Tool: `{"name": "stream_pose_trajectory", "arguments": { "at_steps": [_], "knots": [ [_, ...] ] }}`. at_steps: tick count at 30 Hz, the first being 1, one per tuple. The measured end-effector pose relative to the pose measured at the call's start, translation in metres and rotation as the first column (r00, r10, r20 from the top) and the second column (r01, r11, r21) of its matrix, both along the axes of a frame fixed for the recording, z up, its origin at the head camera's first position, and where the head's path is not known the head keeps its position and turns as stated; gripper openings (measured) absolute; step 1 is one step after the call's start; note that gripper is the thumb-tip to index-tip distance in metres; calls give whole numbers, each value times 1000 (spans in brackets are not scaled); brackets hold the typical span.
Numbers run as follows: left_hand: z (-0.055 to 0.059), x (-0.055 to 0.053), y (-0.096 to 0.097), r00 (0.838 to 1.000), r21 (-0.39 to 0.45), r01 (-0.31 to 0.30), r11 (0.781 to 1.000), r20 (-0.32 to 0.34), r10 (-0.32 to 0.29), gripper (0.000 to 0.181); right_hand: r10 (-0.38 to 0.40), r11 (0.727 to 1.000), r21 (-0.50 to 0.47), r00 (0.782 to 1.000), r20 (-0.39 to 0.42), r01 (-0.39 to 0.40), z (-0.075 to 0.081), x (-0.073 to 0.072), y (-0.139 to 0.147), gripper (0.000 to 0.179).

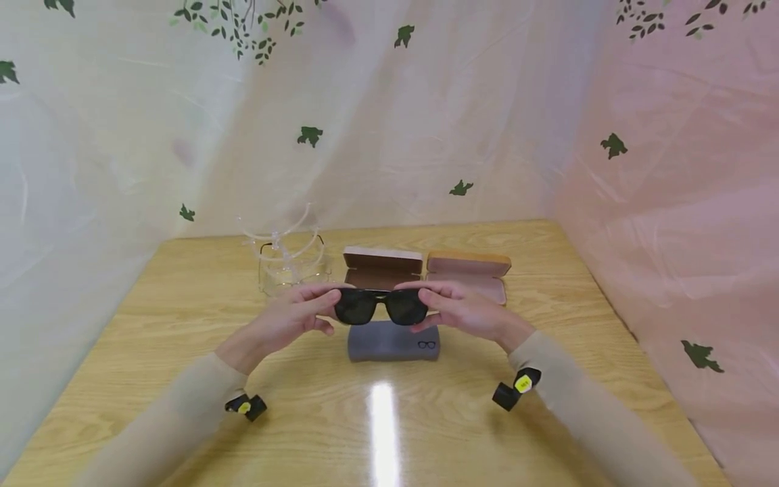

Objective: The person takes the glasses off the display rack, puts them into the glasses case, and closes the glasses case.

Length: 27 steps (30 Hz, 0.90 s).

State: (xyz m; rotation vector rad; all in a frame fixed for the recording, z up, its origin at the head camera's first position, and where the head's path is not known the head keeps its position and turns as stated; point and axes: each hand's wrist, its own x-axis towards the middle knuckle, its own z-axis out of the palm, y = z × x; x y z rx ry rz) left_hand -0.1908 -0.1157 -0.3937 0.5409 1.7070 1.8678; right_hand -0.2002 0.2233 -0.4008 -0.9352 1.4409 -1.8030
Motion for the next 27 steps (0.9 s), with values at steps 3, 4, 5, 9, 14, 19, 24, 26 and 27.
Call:
{"name": "stream_pose_trajectory", "arguments": {
  "at_steps": [3, 4, 5, 9, 14, 19, 24, 26, 27],
  "knots": [
    [2, -9, 10, 1000, -23, -11, 1000, 5, 11, 40, -47, 999, 23, 999, -21, 48, 6, -4, 9, 40],
    [3, -12, 13, 1000, -32, -18, 999, 5, 19, 41, -77, 996, 41, 997, -27, 78, 8, -5, 11, 40],
    [3, -15, 17, 1000, -42, -29, 999, 2, 29, 41, -106, 992, 60, 994, -37, 108, 9, -6, 14, 40],
    [4, -23, 33, 997, -68, -75, 995, 8, 75, 40, -271, 945, 165, 959, -86, 282, 12, -5, 26, 39],
    [0, -32, 61, 986, -37, -140, 989, 87, 142, 38, -493, 838, 225, 867, -75, 497, 6, -7, 44, 39],
    [-3, -42, 87, 966, 12, -204, 979, 166, 200, 37, -635, 756, 242, 771, 44, 609, -1, -14, 60, 26],
    [-3, -50, 108, 953, -18, -242, 970, 186, 241, 36, -698, 707, 266, 707, 114, 655, -9, -18, 76, 13],
    [-4, -54, 115, 951, -46, -250, 967, 177, 254, 35, -700, 707, 267, 702, 132, 655, -12, -19, 82, 14],
    [-5, -55, 118, 950, -59, -253, 966, 175, 260, 35, -697, 709, 268, 705, 132, 652, -13, -20, 85, 15]
  ]
}}
